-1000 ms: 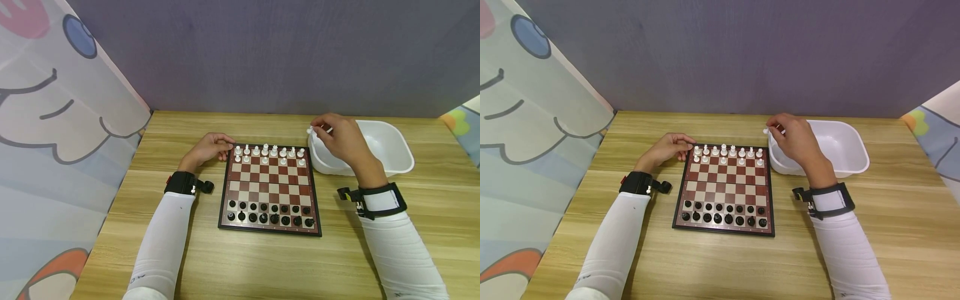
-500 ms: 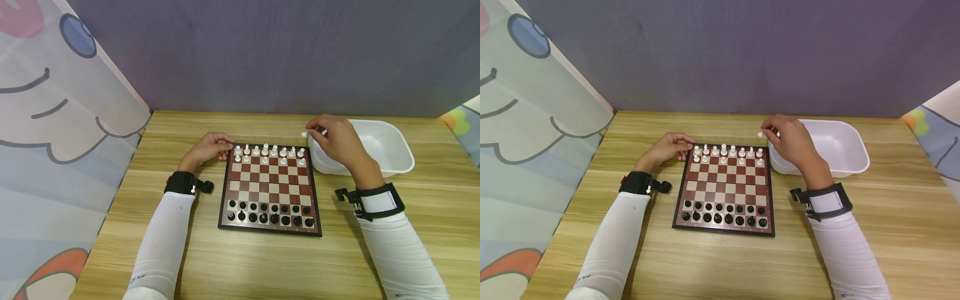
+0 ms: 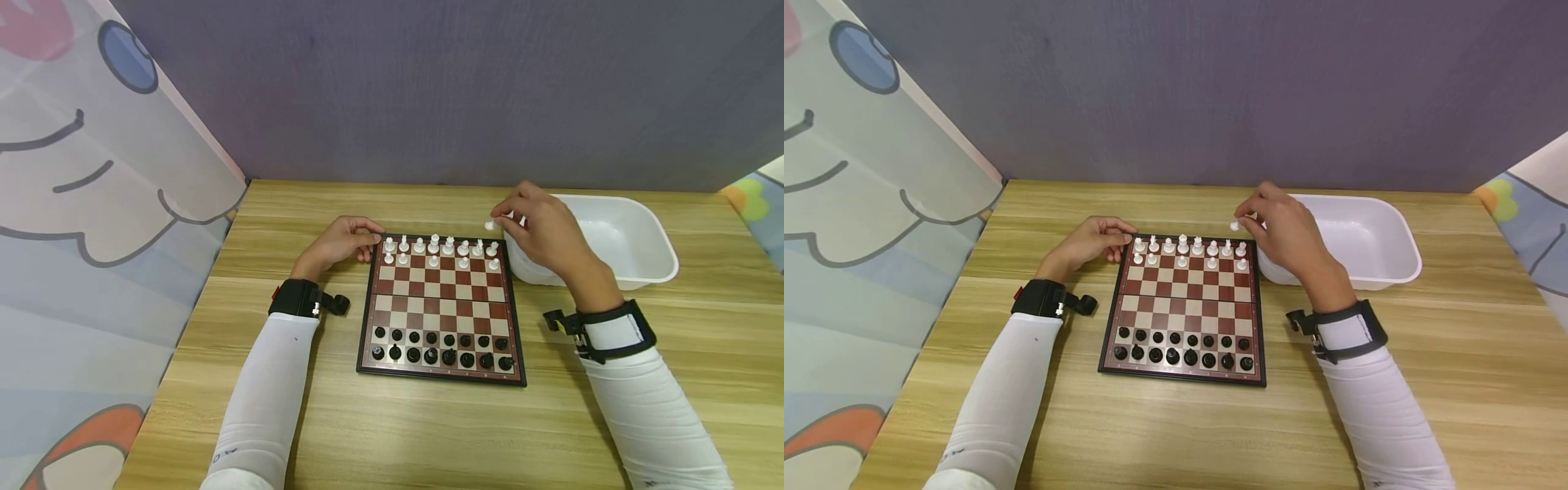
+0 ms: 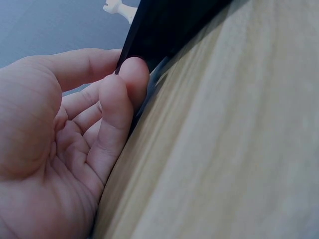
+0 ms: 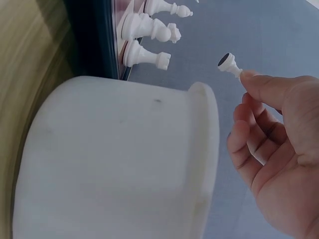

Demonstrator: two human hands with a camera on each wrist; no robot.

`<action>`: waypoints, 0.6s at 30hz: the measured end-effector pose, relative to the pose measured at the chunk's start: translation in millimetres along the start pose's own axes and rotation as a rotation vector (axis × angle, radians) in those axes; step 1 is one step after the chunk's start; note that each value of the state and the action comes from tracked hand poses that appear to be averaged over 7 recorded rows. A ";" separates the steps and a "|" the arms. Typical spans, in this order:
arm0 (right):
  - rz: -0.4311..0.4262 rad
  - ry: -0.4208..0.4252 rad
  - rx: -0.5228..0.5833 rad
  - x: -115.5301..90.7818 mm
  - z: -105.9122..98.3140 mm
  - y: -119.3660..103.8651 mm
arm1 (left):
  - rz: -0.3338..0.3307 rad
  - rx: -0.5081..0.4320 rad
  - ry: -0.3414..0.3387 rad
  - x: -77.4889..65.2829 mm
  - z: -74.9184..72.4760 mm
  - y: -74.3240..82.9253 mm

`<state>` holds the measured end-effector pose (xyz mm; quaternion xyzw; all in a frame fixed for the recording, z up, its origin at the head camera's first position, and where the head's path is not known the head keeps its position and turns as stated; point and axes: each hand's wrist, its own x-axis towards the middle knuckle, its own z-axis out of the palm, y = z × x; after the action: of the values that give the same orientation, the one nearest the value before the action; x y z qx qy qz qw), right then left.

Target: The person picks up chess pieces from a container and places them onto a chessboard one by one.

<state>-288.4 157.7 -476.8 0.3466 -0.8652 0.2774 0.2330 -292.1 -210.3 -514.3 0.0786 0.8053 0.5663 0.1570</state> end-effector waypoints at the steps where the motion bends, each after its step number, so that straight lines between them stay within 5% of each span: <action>1: 0.000 -0.004 -0.001 0.2 0.3 -0.6 | 0.001 0.000 0.000 -0.1 0.0 0.1; 18: 0.012 -0.097 -0.023 0.6 5.2 -9.7 | 0.009 -0.008 -0.003 -0.5 0.6 0.2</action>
<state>-282.9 148.2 -477.3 0.3515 -0.8808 0.2516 0.1931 -291.4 -209.9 -514.2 0.0824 0.8026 0.5699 0.1559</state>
